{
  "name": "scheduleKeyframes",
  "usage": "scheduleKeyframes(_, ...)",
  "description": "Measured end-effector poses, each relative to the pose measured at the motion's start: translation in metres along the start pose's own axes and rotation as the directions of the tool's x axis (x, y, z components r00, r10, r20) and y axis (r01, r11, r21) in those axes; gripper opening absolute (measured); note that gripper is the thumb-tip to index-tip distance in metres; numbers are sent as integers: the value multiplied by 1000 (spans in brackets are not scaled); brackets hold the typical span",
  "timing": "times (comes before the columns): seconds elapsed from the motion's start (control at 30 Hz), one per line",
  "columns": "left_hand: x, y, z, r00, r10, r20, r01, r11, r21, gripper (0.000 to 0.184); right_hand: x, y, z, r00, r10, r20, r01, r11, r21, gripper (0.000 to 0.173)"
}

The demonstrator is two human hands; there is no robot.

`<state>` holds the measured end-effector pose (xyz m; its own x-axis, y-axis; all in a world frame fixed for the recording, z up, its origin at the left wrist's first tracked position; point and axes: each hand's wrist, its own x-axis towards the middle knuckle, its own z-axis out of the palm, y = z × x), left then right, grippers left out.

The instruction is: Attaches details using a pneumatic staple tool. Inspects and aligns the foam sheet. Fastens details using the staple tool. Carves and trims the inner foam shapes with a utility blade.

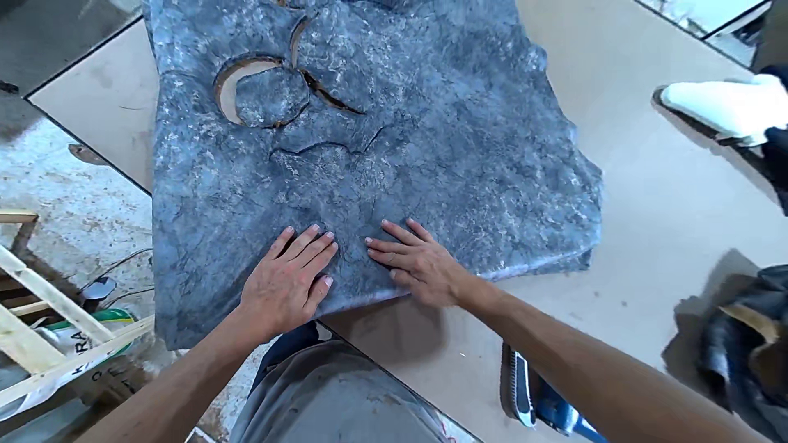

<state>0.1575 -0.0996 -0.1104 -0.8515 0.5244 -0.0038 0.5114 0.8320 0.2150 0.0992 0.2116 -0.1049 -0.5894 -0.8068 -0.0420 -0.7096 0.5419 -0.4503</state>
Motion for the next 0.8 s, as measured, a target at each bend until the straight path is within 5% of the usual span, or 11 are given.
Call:
scheduleKeyframes(0.13,-3,-1,3,998,28,-51,-27,999,23,63,-7,-4,1,992,-26,-126,27,1000,12,53)
scheduleKeyframes(0.33,-2,-3,1,999,-14,-47,15,1000,5,60,-44,-8,24,895,208,-395,-225,974,3,45)
scheduleKeyframes(0.47,6,34,0,987,-9,-158,-6,996,-93,48,-54,-4,20,916,178,-358,-226,969,-97,43)
scheduleKeyframes(0.57,28,84,6,997,66,-41,-71,988,-138,51,-56,3,18,927,143,-348,-169,985,-44,41)
scheduleKeyframes(0.7,51,100,21,996,-12,90,20,996,-92,62,-52,6,17,859,251,-446,-202,967,155,36)
scheduleKeyframes(0.8,55,102,17,986,-68,149,85,990,-109,67,-30,11,7,858,261,-443,-278,960,28,39)
